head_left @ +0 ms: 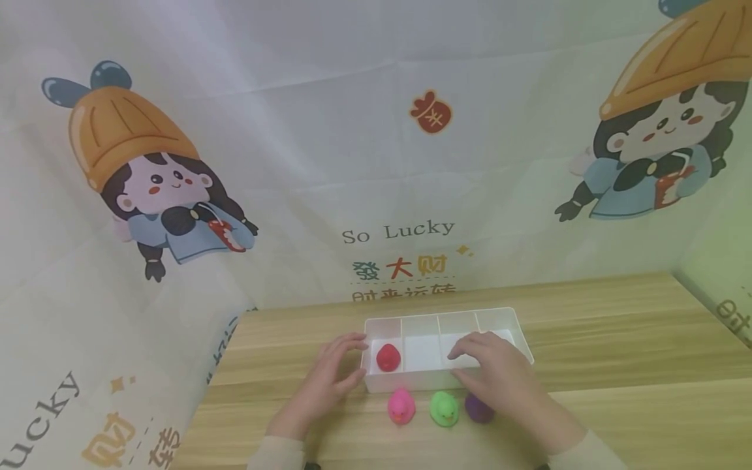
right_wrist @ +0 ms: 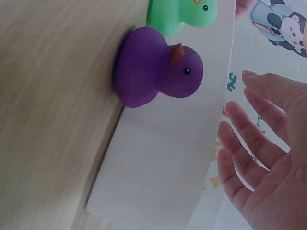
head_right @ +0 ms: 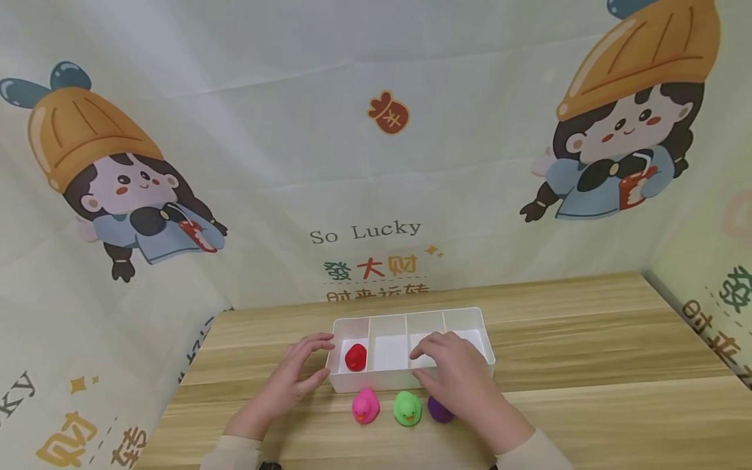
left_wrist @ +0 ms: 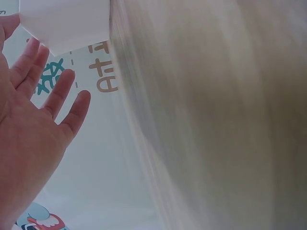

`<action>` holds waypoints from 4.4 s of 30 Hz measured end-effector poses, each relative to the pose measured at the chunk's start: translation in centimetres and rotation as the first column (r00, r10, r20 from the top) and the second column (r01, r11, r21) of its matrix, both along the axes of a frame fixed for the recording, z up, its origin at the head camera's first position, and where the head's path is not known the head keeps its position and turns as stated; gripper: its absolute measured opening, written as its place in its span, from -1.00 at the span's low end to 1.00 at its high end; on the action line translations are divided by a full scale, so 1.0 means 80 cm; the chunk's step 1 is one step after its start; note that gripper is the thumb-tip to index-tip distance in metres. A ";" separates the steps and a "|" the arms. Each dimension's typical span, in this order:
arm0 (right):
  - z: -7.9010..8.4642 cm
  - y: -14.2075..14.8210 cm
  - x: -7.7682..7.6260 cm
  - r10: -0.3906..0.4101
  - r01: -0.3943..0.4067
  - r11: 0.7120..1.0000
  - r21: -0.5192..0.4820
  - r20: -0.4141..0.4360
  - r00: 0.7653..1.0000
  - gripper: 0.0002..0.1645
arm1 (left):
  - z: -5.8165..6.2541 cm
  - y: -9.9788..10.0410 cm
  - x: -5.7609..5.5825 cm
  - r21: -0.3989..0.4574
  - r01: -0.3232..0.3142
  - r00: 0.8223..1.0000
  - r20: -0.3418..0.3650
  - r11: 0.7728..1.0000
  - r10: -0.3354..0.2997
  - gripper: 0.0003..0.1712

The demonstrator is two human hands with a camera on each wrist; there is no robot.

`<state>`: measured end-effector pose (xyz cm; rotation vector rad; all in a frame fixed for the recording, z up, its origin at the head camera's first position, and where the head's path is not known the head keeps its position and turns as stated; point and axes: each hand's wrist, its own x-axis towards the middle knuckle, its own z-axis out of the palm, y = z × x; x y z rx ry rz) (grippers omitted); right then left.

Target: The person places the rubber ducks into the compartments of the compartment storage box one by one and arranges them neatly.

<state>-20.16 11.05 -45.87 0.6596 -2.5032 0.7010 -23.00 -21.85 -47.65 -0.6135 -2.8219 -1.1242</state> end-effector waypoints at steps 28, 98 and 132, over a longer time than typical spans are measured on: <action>-0.002 0.023 0.022 0.025 -0.025 0.999 0.028 -0.008 1.000 -0.69 | -0.003 0.001 0.001 0.002 -0.001 1.000 -0.001 1.000 0.001 -0.51; -0.026 0.040 0.037 0.146 -0.157 0.987 0.027 0.232 0.962 -0.61 | -0.002 -0.001 -0.001 0.021 0.005 1.000 -0.003 1.000 -0.005 -0.50; -0.007 0.025 0.044 0.154 -0.159 0.986 0.043 0.103 0.983 -0.53 | -0.006 -0.002 0.001 0.025 0.002 1.000 -0.013 1.000 -0.001 -0.51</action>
